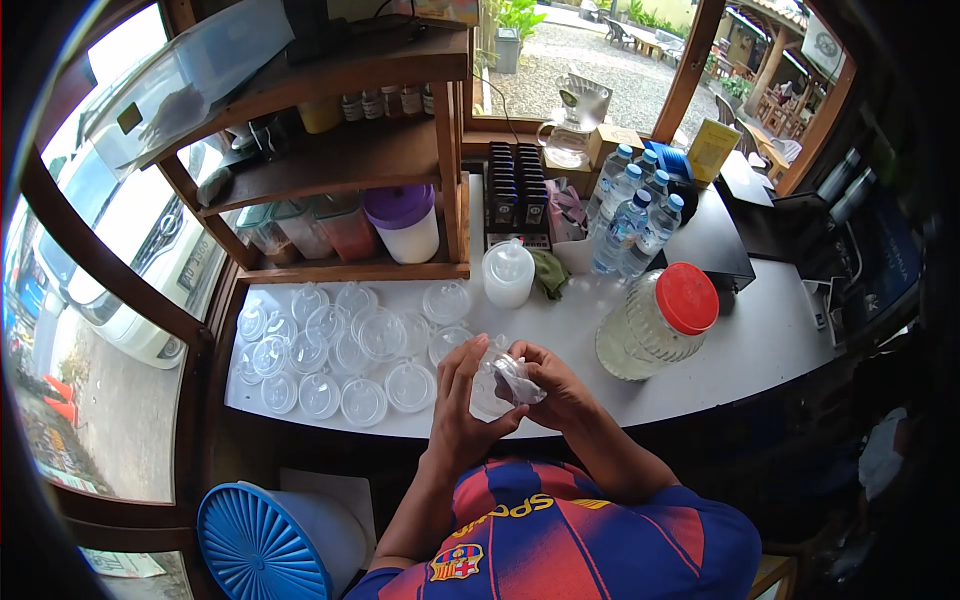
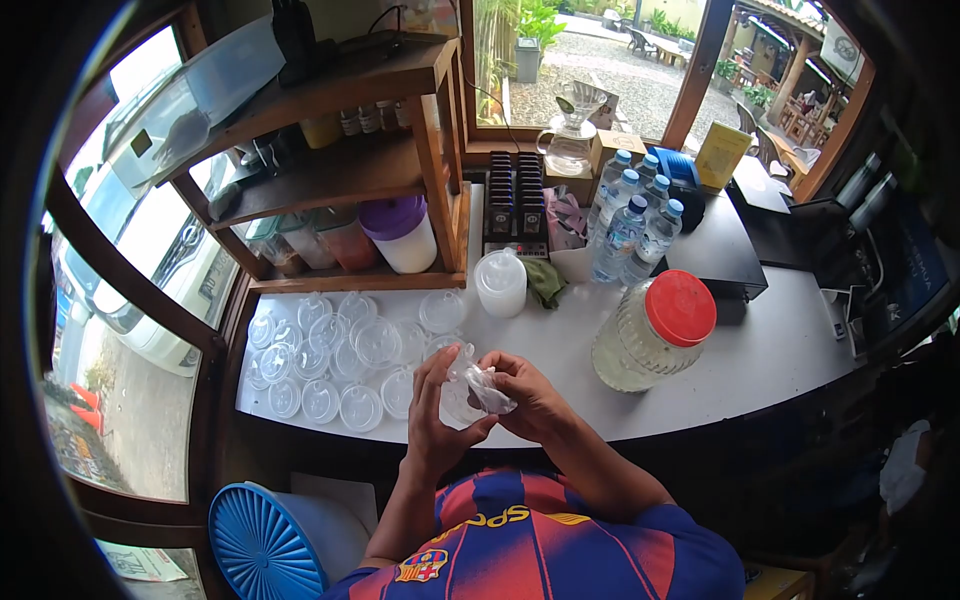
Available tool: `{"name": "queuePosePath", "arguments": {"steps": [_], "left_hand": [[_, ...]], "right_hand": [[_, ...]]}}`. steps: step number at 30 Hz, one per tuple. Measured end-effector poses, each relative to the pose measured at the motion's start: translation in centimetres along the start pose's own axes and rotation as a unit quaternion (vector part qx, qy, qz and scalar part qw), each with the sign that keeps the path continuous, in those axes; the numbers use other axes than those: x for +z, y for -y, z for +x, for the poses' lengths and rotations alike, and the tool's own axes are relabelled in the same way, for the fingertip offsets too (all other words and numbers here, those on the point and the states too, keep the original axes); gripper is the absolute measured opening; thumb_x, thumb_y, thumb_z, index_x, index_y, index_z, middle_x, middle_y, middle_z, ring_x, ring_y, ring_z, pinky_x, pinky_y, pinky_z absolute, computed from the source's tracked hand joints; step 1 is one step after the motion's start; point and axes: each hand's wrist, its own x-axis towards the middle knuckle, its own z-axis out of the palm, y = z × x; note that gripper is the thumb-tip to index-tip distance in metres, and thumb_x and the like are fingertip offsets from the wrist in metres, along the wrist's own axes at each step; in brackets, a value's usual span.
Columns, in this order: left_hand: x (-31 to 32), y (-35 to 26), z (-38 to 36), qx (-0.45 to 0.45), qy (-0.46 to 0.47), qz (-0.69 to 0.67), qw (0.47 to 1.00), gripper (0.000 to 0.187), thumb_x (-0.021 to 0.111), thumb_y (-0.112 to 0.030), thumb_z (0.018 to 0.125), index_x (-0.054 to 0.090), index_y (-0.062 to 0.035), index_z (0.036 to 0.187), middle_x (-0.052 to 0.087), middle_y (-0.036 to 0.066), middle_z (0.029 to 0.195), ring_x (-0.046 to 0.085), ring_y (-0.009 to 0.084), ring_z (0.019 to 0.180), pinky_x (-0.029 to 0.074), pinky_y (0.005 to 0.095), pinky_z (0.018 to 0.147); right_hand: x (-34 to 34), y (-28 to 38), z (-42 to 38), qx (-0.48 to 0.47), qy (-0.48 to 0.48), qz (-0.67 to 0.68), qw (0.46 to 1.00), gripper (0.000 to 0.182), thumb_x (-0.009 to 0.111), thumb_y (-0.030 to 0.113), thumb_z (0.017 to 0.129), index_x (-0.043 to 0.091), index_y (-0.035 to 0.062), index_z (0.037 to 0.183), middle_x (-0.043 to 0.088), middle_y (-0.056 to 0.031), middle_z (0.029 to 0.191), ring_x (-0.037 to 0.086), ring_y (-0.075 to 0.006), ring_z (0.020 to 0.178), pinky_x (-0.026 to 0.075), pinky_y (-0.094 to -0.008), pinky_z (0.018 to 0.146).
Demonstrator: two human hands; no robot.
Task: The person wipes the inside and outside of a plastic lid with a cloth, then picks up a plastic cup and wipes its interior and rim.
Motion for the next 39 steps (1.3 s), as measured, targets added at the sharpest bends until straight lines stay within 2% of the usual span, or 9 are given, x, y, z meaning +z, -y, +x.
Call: {"name": "queuePosePath", "arguments": {"steps": [5,9,14,18,24,27,33,36,39], "left_hand": [[-0.5,-0.4,-0.1,-0.046,0.007,-0.059,0.997,0.093,0.086,-0.02,0.065,0.038,-0.0042,0.143,0.045,0.018,0.137,0.046,0.0367,0.123,0.045,0.0435,0.098],[-0.6,-0.1,0.0,-0.048,0.007,-0.063,0.997,0.092,0.086,-0.023,0.066,0.038,-0.0033,0.143,0.045,0.018,0.137,0.046,0.0357,0.121,0.047,0.0418,0.095],[-0.4,0.5,-0.1,-0.049,-0.01,-0.033,0.998,0.091,0.081,-0.043,0.073,0.039,-0.0006,0.141,0.049,0.017,0.137,0.05,0.0342,0.123,0.048,0.0415,0.094],[-0.8,0.4,0.2,-0.058,-0.014,-0.064,0.996,0.092,0.084,-0.035,0.072,0.037,0.0003,0.143,0.046,0.019,0.138,0.048,0.0349,0.122,0.048,0.0411,0.093],[-0.9,0.6,0.3,-0.061,-0.026,-0.111,0.992,0.091,0.076,-0.05,0.078,0.036,0.0009,0.143,0.048,0.02,0.137,0.05,0.0351,0.122,0.048,0.0417,0.093],[-0.6,1.1,0.1,-0.083,-0.021,-0.148,0.985,0.09,0.075,-0.05,0.079,0.037,0.0013,0.142,0.048,0.021,0.137,0.05,0.0359,0.123,0.046,0.0415,0.096],[0.9,1.1,-0.3,-0.14,-0.071,-0.275,0.949,0.086,0.074,-0.049,0.081,0.037,0.0018,0.141,0.048,0.023,0.135,0.051,0.0326,0.123,0.043,0.041,0.1],[0.9,1.1,-0.3,-0.154,-0.072,-0.29,0.942,0.086,0.074,-0.049,0.081,0.037,0.0018,0.14,0.049,0.023,0.133,0.051,0.0312,0.123,0.043,0.0408,0.101],[0.5,1.2,-0.2,-0.164,-0.062,-0.265,0.948,0.086,0.076,-0.048,0.08,0.039,0.0015,0.139,0.051,0.022,0.132,0.053,0.0321,0.121,0.044,0.0407,0.1]], "right_hand": [[-0.4,0.1,-0.3,0.014,0.037,-0.05,0.998,0.03,0.074,0.017,0.086,0.054,0.0031,0.103,0.065,-0.0108,0.097,0.067,-0.0202,0.088,0.057,-0.0324,0.078],[1.5,-0.2,0.6,-0.038,0.002,-0.02,0.999,0.03,0.075,0.013,0.085,0.054,0.0039,0.104,0.061,-0.0066,0.101,0.064,-0.0174,0.093,0.054,-0.0309,0.084],[2.2,-0.3,1.3,-0.048,-0.042,-0.007,0.998,0.031,0.076,0.011,0.084,0.051,0.0063,0.102,0.057,-0.0049,0.1,0.062,-0.0156,0.094,0.053,-0.0294,0.084],[1.8,-0.7,1.3,-0.108,0.007,-0.074,0.991,0.031,0.076,0.011,0.084,0.05,0.0056,0.1,0.059,-0.0066,0.097,0.062,-0.014,0.087,0.053,-0.0272,0.076],[0.5,-0.6,1.1,-0.15,0.068,-0.171,0.971,0.028,0.077,0.012,0.083,0.053,0.0043,0.094,0.06,-0.0094,0.091,0.057,-0.0115,0.077,0.047,-0.0239,0.062],[0.3,0.6,0.8,-0.102,0.074,-0.216,0.968,0.03,0.08,0.011,0.081,0.053,0.0036,0.092,0.062,-0.0106,0.088,0.061,-0.0154,0.076,0.05,-0.0272,0.061],[0.5,0.3,1.0,-0.126,0.07,-0.247,0.958,0.03,0.08,0.011,0.081,0.054,0.0015,0.095,0.061,-0.0091,0.087,0.059,-0.0127,0.071,0.046,-0.0246,0.056],[1.8,0.0,1.1,-0.111,0.028,-0.241,0.964,0.034,0.079,0.02,0.083,0.057,0.0019,0.102,0.06,-0.0048,0.094,0.059,-0.0106,0.08,0.049,-0.0253,0.069],[0.4,-0.1,1.0,-0.05,0.038,-0.256,0.965,0.036,0.076,0.023,0.085,0.058,0.0001,0.106,0.06,-0.0038,0.094,0.059,-0.011,0.082,0.049,-0.0252,0.07]]}}
